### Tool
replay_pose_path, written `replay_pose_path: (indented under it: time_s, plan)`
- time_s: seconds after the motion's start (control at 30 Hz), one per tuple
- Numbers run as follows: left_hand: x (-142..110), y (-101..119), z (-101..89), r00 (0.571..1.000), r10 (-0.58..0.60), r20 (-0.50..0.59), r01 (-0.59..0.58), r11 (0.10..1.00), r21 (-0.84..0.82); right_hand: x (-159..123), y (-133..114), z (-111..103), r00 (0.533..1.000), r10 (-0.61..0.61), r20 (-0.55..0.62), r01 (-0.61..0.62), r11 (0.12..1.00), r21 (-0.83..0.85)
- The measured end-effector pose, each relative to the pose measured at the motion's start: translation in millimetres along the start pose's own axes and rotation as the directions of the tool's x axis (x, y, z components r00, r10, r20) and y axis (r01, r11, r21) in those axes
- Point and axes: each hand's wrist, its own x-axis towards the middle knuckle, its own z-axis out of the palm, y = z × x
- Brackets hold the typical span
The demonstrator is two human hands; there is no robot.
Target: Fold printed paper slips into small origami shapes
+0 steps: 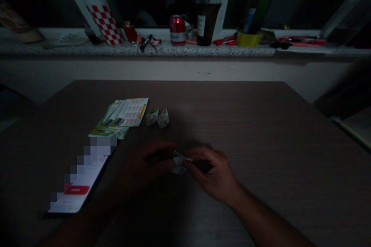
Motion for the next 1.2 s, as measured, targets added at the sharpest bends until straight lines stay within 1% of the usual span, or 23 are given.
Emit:
replay_pose_path:
  time_s: [0.07, 0.13, 0.23, 0.33, 0.43, 0.5, 0.57, 0.77, 0.87, 0.93, 1.0, 1.07, 1.1, 1.2]
  plan:
    - [0.5, 0.5, 0.1, 0.999, -0.001, 0.048, 0.003, 1.000, -0.023, -0.8, 0.3, -0.3, 1.000, -0.007, 0.015, 0.007, 1.000, -0.011]
    - [0.6, 0.7, 0.4, 0.998, 0.009, 0.065, -0.007, 1.000, -0.029, -1.1, 0.2, -0.7, 1.000, -0.010, 0.015, 0.010, 1.000, -0.010]
    - [0.2, 0.8, 0.8, 0.999, 0.024, 0.037, -0.023, 1.000, -0.020, -0.9, -0.3, -0.8, 1.000, 0.007, 0.009, -0.007, 1.000, 0.014]
    - [0.0, 1.4, 1.4, 0.999, 0.032, 0.010, -0.031, 0.999, -0.043, -1.0, -0.5, -0.3, 0.998, 0.069, 0.011, -0.069, 0.996, 0.062]
    - [0.3, 2.5, 2.2, 0.999, 0.028, -0.023, -0.029, 0.998, -0.061, -1.2, 0.0, 0.6, 0.986, 0.156, 0.062, -0.163, 0.978, 0.132]
    - [0.3, 3.3, 2.7, 0.999, 0.019, -0.039, -0.021, 0.998, -0.061, -1.1, 0.6, 1.3, 0.976, 0.189, 0.106, -0.204, 0.966, 0.160]
    - [0.0, 4.2, 3.2, 0.999, 0.002, -0.042, -0.005, 0.998, -0.064, -0.7, 0.9, 1.8, 0.972, 0.200, 0.125, -0.220, 0.961, 0.166]
    - [-0.4, 6.6, 3.3, 0.998, -0.018, -0.060, 0.017, 1.000, -0.020, 1.0, -0.6, 1.3, 0.969, 0.211, 0.125, -0.232, 0.954, 0.190]
    - [0.0, 6.0, 3.6, 0.997, -0.058, -0.054, 0.058, 0.998, -0.001, 1.2, -1.2, 0.8, 0.965, 0.225, 0.133, -0.249, 0.948, 0.199]
    - [0.3, 4.4, 4.3, 0.994, -0.103, -0.039, 0.103, 0.995, -0.011, 1.2, -1.2, 0.6, 0.963, 0.233, 0.135, -0.257, 0.945, 0.202]
    - [0.5, 2.2, 4.9, 0.990, -0.143, 0.005, 0.143, 0.989, -0.032, 1.4, -1.1, 0.5, 0.960, 0.240, 0.143, -0.267, 0.939, 0.217]
    - [0.7, 0.2, 5.2, 0.988, -0.144, 0.060, 0.146, 0.988, -0.043, 1.5, -0.8, 0.5, 0.957, 0.251, 0.149, -0.281, 0.930, 0.239]
    - [0.7, -0.5, 5.3, 0.986, -0.147, 0.082, 0.149, 0.989, -0.023, 1.6, -0.7, 0.4, 0.954, 0.258, 0.153, -0.290, 0.924, 0.249]
    - [0.7, -1.2, 4.9, 0.990, -0.118, 0.079, 0.117, 0.993, 0.024, 1.9, -0.6, 0.0, 0.944, 0.281, 0.171, -0.319, 0.908, 0.270]
